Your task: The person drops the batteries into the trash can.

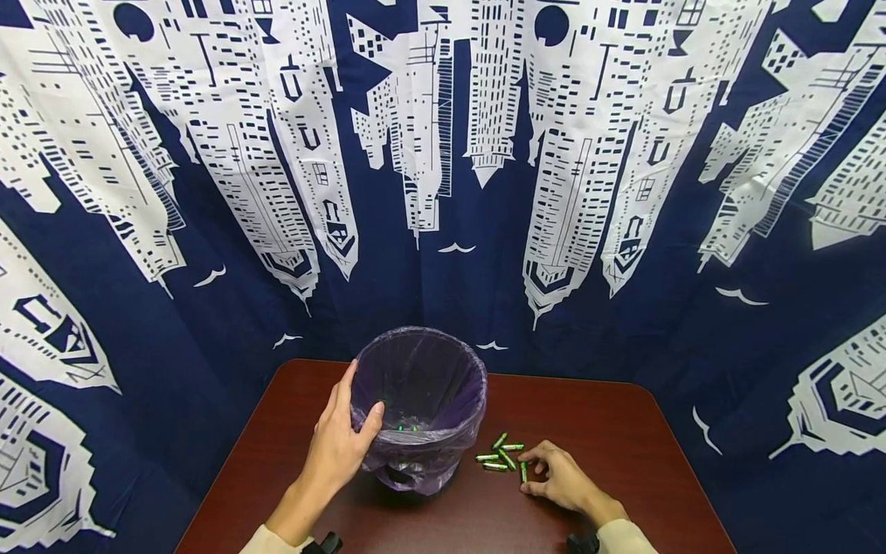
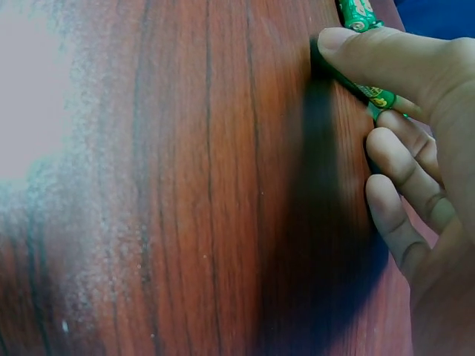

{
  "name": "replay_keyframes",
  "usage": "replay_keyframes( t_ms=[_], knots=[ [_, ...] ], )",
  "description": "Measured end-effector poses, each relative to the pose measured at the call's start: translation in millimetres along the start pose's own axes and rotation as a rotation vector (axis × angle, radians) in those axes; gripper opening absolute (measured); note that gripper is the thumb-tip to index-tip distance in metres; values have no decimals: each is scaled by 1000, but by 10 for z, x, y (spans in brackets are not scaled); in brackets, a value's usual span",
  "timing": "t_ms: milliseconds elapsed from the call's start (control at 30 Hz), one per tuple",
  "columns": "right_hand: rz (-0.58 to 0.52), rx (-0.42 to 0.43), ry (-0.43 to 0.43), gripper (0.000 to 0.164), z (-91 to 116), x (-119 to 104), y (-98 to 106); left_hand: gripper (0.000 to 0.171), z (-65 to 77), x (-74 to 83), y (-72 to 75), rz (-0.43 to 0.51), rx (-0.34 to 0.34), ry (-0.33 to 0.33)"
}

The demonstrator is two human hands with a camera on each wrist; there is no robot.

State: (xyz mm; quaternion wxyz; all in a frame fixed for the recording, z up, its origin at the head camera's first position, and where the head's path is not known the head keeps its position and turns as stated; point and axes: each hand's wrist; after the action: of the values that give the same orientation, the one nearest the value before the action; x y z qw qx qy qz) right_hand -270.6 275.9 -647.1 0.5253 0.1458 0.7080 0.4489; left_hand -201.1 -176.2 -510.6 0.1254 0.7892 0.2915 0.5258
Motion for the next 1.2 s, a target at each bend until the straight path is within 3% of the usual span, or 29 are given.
replay_keyframes(
  t_ms=[600,1000,1200],
  knots=[
    [-17,37,-18,50,63,-14,71,95,17,27,19,12,-11,9],
    [7,83,-14,52,78,-182,287,96,3,18,17,7,-13,13],
    [20,124,32,52,73,-317,387,97,-3,17,24,16,-16,7]
  ],
)
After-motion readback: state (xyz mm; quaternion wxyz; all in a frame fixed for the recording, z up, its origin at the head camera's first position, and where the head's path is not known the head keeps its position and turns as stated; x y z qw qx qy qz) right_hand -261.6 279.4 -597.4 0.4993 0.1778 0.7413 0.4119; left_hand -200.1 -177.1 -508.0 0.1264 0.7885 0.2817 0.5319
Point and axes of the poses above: each hand's wrist, its own z-axis away from the middle knuckle, its own y-axis out of the back of the hand, x = y × z, and after that the axes turned 5 degrees about z, right-handed
